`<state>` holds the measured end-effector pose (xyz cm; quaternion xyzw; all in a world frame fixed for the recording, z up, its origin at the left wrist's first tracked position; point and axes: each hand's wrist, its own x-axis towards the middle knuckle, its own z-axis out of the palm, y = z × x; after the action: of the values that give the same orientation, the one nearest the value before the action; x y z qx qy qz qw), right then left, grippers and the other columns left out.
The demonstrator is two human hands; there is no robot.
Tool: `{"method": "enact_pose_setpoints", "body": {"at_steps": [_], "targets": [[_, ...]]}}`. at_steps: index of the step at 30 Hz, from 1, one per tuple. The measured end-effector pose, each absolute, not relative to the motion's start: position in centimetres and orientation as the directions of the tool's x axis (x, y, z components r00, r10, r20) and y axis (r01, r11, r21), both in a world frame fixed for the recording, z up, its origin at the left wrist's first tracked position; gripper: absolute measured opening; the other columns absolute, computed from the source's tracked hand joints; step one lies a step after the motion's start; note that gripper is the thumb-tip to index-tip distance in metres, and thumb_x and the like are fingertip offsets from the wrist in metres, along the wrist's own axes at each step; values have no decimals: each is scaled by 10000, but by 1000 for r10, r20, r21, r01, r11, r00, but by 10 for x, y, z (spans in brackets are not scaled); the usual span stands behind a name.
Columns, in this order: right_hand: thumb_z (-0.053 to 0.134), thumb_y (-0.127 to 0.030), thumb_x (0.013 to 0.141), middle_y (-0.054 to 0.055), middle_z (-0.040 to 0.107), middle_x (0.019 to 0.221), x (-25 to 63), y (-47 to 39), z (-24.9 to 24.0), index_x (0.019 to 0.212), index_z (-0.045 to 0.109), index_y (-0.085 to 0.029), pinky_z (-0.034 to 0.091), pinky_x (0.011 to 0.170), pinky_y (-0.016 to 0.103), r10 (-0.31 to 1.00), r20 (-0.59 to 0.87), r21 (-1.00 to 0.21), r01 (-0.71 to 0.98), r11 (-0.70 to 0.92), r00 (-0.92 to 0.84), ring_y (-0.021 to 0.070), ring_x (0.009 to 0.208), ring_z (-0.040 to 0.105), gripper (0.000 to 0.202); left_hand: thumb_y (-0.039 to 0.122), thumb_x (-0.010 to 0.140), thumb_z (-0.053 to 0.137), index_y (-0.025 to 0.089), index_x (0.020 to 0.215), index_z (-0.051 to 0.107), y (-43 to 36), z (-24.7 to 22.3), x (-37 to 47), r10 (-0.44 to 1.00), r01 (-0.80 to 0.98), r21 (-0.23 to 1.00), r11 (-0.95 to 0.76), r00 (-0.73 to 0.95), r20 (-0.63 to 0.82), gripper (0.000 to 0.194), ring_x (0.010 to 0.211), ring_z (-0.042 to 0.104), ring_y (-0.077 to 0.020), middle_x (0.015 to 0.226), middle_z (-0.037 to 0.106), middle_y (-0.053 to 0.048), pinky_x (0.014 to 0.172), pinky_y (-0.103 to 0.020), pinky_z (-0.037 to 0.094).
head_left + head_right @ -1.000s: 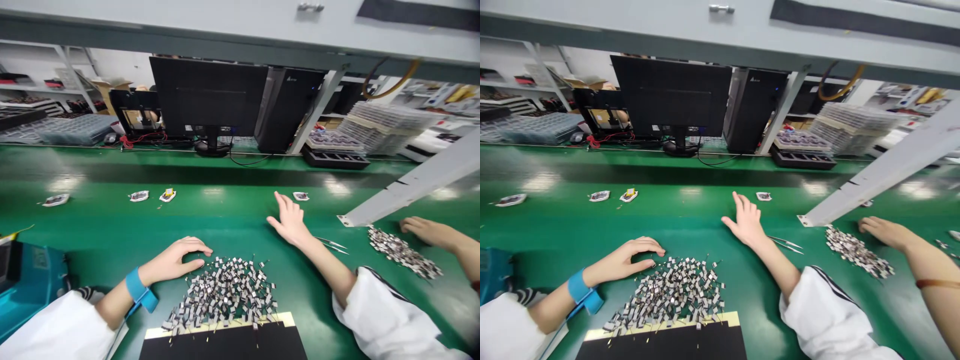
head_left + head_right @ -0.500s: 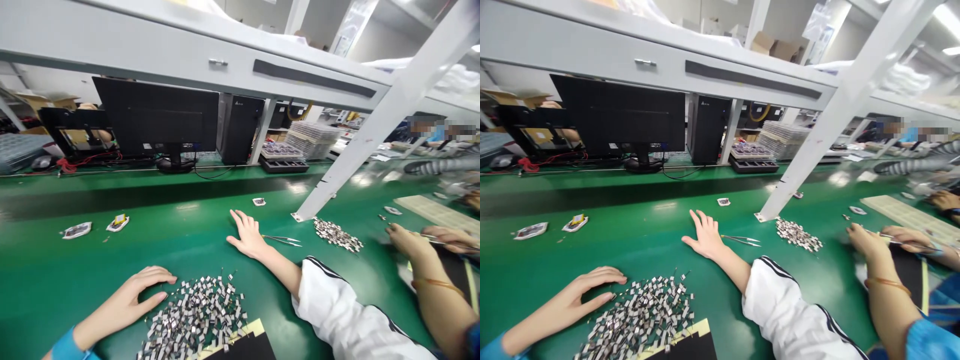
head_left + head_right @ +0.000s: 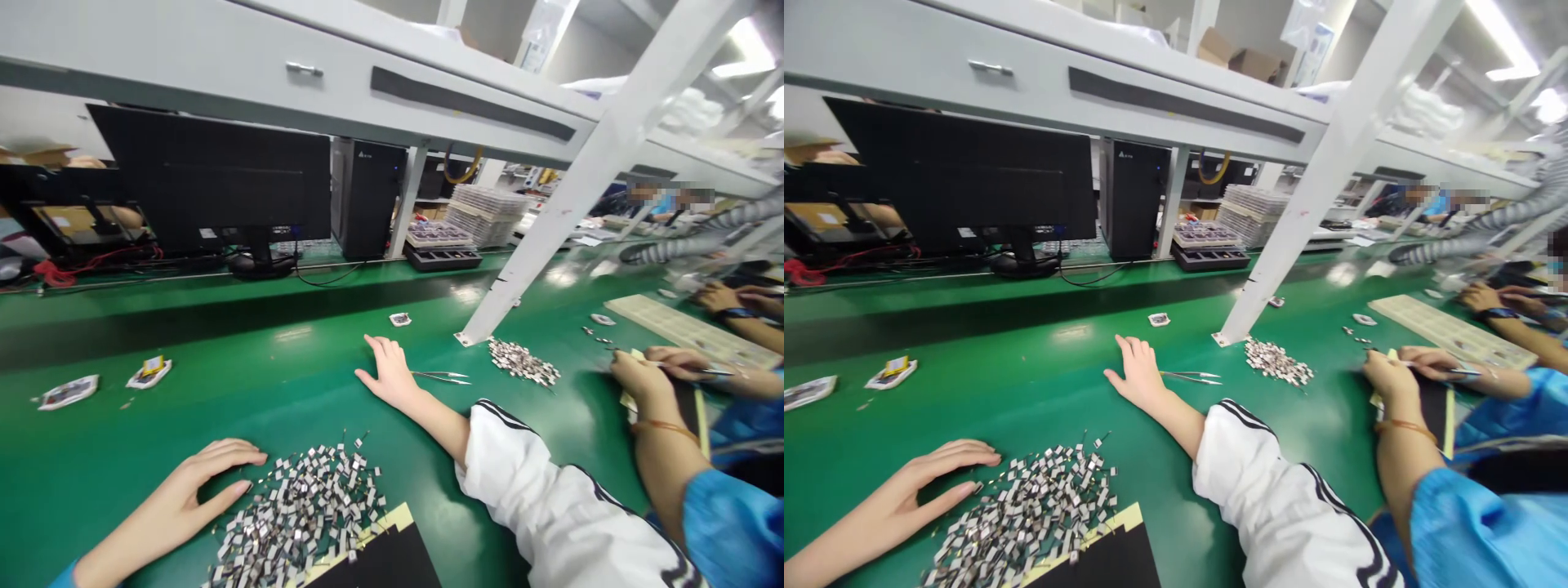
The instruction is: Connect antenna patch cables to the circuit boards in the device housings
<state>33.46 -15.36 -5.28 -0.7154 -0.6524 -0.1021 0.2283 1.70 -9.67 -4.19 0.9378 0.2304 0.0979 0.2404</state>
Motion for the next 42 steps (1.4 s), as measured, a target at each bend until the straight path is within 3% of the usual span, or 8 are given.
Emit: {"method": "enact_pose_setpoints", "body": {"at_steps": [4,11,15,20,25,30,38,42], "targets": [[362,-188,824,50,553,964,367,-177,-40,1025,570,-189,411,803,236,857,468,-163,974,-155,215,141,888,504,289,370,749,544,277,1015,602,-90,-50,16,452,355,460,-814,884,118,288,975,577,-157,1063,613,-9,844,-180,456],[405,-132,746,122,563,851,481,-263,-30,888,642,-105,434,675,331,666,424,-180,778,-601,613,204,734,545,277,357,783,486,286,963,631,-112,4,26,459,320,515,-795,873,166,241,915,603,-157,1016,634,12,821,-193,474],[508,-148,698,87,594,844,511,-275,-42,839,660,-145,430,685,301,712,326,-149,777,-611,622,186,736,547,207,291,794,485,315,1042,583,-148,39,34,335,163,532,-831,910,244,267,961,572,-179,1090,594,29,823,-209,480],[537,-111,676,101,586,726,518,-270,-54,681,651,-123,407,628,308,713,306,-161,772,-614,631,181,651,530,114,239,798,495,313,1085,550,-179,48,47,247,143,523,-840,960,133,301,1029,517,-182,1092,581,10,876,-247,451],[553,-170,714,124,591,780,511,-269,-45,711,648,-123,402,651,307,767,313,-232,828,-510,560,177,679,534,106,224,827,450,252,1020,576,-186,47,56,425,241,710,-661,901,90,232,948,539,-150,1016,594,-9,833,-232,451],[487,-351,776,105,584,918,473,-254,-29,834,644,-166,416,738,281,856,394,-281,930,-235,335,172,847,545,250,254,808,463,144,944,572,-189,26,74,578,237,961,-140,808,-114,206,841,588,-138,912,621,-52,739,-234,492],[413,-307,798,96,598,753,436,-246,-32,760,612,-142,452,641,357,850,452,-270,949,-159,271,195,684,553,261,211,765,514,114,929,565,-186,-4,95,537,226,973,52,815,-218,197,834,591,-145,883,622,-76,771,-289,478],[456,-246,824,56,603,836,361,-245,-16,825,594,-187,464,670,281,850,523,-388,904,180,55,150,791,557,150,219,734,575,106,957,544,-186,-4,96,623,151,970,189,745,-238,252,821,595,-134,900,620,-73,802,-294,473]]}}
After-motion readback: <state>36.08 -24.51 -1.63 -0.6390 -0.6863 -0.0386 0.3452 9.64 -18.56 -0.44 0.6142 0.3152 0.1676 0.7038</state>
